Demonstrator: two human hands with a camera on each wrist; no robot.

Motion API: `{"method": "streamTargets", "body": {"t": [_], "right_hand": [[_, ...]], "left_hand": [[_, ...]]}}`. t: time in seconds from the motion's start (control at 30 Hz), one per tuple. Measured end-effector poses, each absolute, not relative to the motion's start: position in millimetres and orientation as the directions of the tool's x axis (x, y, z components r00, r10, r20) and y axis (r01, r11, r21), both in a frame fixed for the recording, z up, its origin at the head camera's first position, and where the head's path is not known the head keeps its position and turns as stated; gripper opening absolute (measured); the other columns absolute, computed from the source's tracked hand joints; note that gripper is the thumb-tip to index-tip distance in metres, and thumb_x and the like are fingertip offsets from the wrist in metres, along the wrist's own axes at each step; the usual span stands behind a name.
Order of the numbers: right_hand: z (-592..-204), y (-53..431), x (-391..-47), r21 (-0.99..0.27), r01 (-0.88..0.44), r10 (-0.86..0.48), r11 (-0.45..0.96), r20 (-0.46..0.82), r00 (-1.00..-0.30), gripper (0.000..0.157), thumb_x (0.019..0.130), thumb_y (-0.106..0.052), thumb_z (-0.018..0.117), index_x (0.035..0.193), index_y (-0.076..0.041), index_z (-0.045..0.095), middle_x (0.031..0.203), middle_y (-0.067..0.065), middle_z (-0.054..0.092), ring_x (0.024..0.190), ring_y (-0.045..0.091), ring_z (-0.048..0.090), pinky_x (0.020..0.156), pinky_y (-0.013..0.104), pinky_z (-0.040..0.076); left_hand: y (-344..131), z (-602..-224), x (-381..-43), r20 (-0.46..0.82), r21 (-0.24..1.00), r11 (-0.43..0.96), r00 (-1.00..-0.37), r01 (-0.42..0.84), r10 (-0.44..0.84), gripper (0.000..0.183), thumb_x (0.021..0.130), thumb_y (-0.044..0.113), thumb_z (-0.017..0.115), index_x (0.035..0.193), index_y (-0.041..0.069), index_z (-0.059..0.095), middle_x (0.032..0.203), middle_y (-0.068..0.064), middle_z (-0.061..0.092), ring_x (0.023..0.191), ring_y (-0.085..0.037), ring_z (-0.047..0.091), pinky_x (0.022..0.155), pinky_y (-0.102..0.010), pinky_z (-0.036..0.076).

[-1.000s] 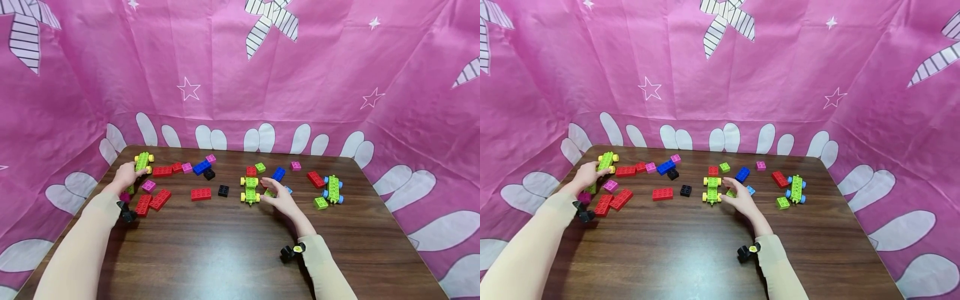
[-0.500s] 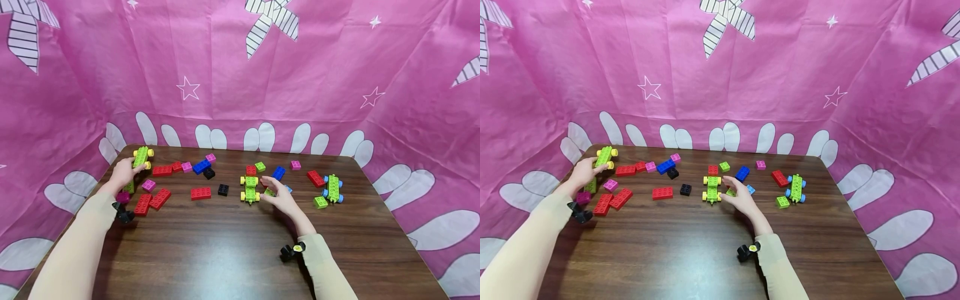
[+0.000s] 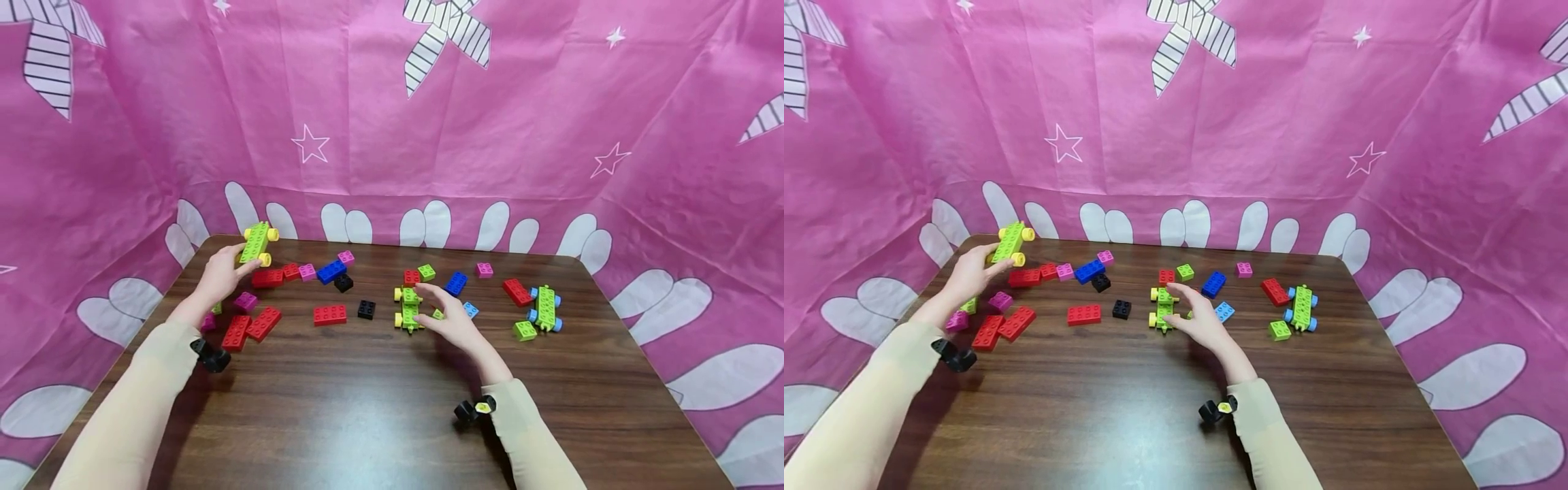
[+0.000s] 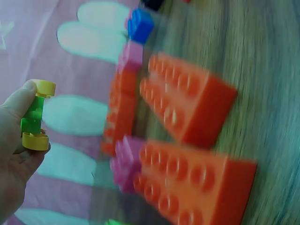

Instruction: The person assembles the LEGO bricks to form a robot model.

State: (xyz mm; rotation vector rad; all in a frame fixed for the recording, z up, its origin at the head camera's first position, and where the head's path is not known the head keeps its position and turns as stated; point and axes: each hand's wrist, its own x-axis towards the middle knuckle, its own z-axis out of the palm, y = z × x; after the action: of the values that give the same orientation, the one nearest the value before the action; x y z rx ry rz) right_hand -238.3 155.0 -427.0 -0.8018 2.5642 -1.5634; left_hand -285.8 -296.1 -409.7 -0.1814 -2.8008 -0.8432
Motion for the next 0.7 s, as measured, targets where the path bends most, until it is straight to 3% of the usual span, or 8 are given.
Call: {"method": "streamTargets", "body": {"t": [0.3, 0.7], "right_hand": [[-430.7, 136.5, -241.5, -0.813, -0.472, -0.481, 0.341, 0.281, -0.831, 0.059, 0.085, -0.009, 0.073, 0.138, -0.004, 0.047, 0.136, 0.016, 0.055, 0.129, 0.03, 0.051, 0.107, 0.049, 0.039], [-410.8, 122.1, -241.1, -0.797, -0.487, -0.486, 0.357, 0.287, -0.825, 0.061, 0.086, -0.012, 0.072, 0.141, -0.006, 0.045, 0.14, 0.014, 0.052, 0.13, 0.029, 0.049, 0.105, 0.05, 0.04]], "left_hand": [[-247.4, -397.4, -272.9, 0.283, 0.575, 0.769, -0.95, 0.281, 0.135, 0.06, 0.094, 0.027, 0.064, 0.137, -0.01, 0.044, 0.127, -0.031, 0.051, 0.113, -0.042, 0.05, 0.098, -0.056, 0.039], [-190.5, -393.5, -250.0, 0.313, 0.615, 0.664, -0.905, 0.425, 0.289, 0.058, 0.088, 0.024, 0.071, 0.136, -0.003, 0.049, 0.125, -0.022, 0.057, 0.105, -0.032, 0.056, 0.092, -0.05, 0.049]]}}
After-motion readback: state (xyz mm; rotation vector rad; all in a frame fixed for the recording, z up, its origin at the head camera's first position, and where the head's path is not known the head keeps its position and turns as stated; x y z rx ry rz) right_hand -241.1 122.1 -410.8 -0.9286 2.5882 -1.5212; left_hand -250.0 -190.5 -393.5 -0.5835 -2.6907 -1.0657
